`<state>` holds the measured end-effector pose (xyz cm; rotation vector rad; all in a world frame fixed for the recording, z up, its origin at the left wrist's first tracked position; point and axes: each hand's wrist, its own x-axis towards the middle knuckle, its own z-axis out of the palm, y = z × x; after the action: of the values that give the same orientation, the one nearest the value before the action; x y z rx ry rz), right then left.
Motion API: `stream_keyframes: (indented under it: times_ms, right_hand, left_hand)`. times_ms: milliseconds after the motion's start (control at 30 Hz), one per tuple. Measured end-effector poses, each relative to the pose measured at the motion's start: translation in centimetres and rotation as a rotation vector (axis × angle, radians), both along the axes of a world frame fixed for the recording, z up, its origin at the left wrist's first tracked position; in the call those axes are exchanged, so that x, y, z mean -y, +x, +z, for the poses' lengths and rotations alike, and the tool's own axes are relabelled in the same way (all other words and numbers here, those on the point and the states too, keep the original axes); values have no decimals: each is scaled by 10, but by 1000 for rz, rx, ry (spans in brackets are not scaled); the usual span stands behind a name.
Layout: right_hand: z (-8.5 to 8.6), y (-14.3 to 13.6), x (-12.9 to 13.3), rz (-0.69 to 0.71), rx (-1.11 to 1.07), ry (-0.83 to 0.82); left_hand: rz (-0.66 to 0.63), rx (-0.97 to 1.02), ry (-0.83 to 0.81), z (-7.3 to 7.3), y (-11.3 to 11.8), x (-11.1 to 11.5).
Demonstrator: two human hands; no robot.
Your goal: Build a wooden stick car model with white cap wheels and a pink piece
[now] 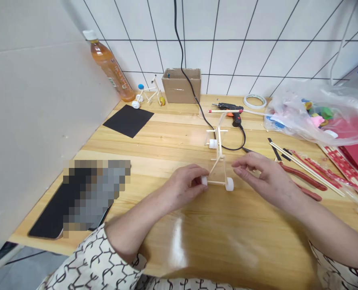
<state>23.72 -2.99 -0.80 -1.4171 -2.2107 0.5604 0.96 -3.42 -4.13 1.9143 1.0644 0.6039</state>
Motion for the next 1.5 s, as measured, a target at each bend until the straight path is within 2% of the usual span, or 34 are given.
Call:
stream_keyframes:
  times_ms: [133, 367, 833, 1500]
  right_hand:
    - [-8, -6, 4, 13, -23, -88]
    - [-11, -17, 1, 47, -38, -86]
    - [-16, -18, 3, 40, -50, -115]
    - [-26, -18, 9, 6, -101, -101]
  left_hand:
    - [-9, 2, 10, 0, 0, -1]
    - [13, 18, 5, -2, 2, -1]
    - [15, 7, 15, 1, 2, -1]
    - [12, 4, 43, -5, -1, 2]
